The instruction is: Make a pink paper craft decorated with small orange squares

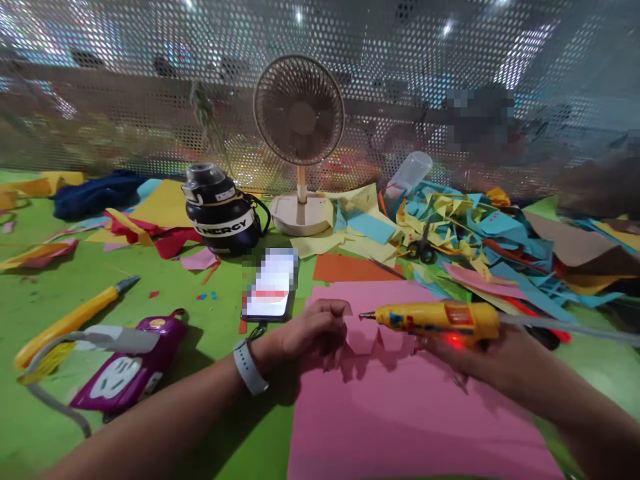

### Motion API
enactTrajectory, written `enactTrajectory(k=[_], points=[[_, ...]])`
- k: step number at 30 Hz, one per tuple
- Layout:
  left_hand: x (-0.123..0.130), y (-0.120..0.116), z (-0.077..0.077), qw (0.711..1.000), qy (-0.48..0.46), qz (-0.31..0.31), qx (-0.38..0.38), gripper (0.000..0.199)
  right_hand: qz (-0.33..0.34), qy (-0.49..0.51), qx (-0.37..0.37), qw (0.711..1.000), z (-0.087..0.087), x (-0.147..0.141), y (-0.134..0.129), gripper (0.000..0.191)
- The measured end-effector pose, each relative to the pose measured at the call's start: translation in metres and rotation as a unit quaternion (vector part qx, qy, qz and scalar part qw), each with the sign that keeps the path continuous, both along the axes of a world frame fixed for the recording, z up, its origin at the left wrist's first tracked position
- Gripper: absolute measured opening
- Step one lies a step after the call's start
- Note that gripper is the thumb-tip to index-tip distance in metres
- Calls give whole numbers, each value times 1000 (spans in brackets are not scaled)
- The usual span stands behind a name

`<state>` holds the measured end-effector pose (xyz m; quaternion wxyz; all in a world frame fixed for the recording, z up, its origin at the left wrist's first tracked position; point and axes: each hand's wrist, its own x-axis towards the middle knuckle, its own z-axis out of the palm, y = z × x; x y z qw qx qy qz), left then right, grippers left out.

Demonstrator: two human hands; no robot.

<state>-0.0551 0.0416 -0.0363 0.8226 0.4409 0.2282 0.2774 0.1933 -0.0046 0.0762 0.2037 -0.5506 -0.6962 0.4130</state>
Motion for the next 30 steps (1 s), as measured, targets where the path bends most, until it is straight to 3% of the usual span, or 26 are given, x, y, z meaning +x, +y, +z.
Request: enactTrajectory(k=[5,10,17,23,30], points=[[-2,-4,10,997,68,14,26,8,6,-21,-1,1000,-7,-5,-11,24],[0,-8,13,998,62,25,-19,19,10,-17,-7,1000,-11,-5,-13,27],[1,-4,8,998,41,24,51,26,15,-22,10,1000,-9,-10,-14,26],[0,-5,5,998,32,20,54,24,-6,-56,7,998,-19,-7,-15,34],[0,-4,7,998,32,8,58,27,-20,-89,14,996,-19,-13,-16,49]])
